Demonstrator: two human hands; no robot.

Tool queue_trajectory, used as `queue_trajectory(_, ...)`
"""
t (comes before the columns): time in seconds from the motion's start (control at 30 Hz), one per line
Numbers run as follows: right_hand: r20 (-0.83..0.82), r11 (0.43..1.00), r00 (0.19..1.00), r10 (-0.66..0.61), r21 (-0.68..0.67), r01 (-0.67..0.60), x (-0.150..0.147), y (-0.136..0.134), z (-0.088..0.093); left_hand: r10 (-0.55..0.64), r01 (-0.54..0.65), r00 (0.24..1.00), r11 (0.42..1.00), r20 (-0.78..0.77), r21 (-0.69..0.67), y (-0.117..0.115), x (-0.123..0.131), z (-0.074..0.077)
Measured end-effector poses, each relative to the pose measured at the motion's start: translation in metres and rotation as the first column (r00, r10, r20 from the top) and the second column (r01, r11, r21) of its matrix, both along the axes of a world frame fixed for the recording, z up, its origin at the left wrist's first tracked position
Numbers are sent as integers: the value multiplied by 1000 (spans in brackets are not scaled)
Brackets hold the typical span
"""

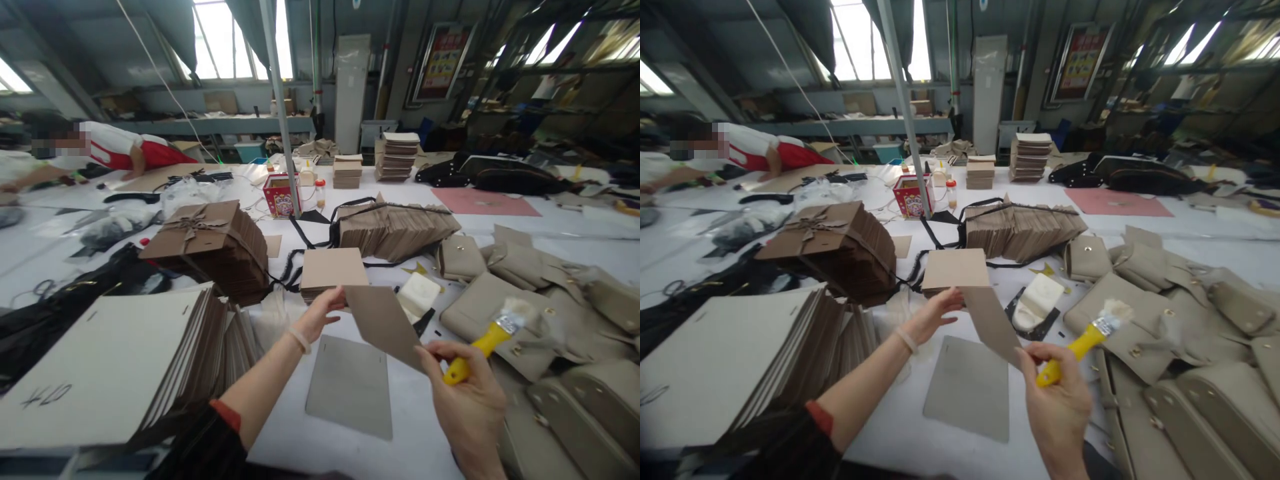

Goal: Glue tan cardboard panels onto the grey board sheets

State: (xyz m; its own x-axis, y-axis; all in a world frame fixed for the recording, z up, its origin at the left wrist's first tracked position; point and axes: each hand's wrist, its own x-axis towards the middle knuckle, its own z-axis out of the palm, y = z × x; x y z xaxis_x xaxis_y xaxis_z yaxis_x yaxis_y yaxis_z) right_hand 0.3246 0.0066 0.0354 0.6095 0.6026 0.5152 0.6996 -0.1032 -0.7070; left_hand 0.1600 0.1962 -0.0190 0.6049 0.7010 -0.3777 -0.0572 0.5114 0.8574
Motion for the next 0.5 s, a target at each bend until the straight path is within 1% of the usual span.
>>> queue_trajectory(0.03, -166, 1000, 986, -5, 5, 6, 2, -9, -8, 12, -11, 999, 1000, 38, -12, -18, -9, -17)
queue_trajectory(0.07, -311, 1000, 950, -2, 13, 7, 5, -18, -19, 20, -17, 997, 999, 81, -37, -35, -18, -35)
queue_trajectory(0.1, -427, 1000, 904, 1, 16, 6, 6, -28, -34, 52, -46, 995, 997, 84, -67, -52, -26, -53)
queue_trajectory(0.13, -507, 1000, 862, -12, 3, 16, 6, -38, -51, 98, -95, 995, 993, 31, -74, -68, -33, -70)
queue_trajectory(0.17, -548, 999, 835, -50, -25, 43, 6, -48, -70, 125, -127, 991, 991, -43, -50, -82, -40, -87)
queue_trajectory(0.2, -553, 995, 827, -102, -69, 76, 5, -59, -90, 159, -160, 980, 987, -118, -1, -93, -47, -103)
queue_trajectory(0.27, -455, 975, 866, -208, -171, 144, 1, -79, -130, 226, -208, 950, 973, -215, 102, -108, -58, -132)
queue_trajectory(0.33, -283, 948, 930, -236, -277, 156, -2, -94, -165, 264, -227, 929, 960, -259, 165, -115, -65, -157)
queue_trajectory(0.4, -129, 923, 973, -189, -361, 131, -4, -102, -193, 274, -230, 913, 958, -301, 172, -115, -66, -177)
queue_trajectory(0.5, 4, 900, 992, -128, -420, 118, 0, -98, -223, 267, -232, 892, 963, -365, 139, -107, -61, -197)
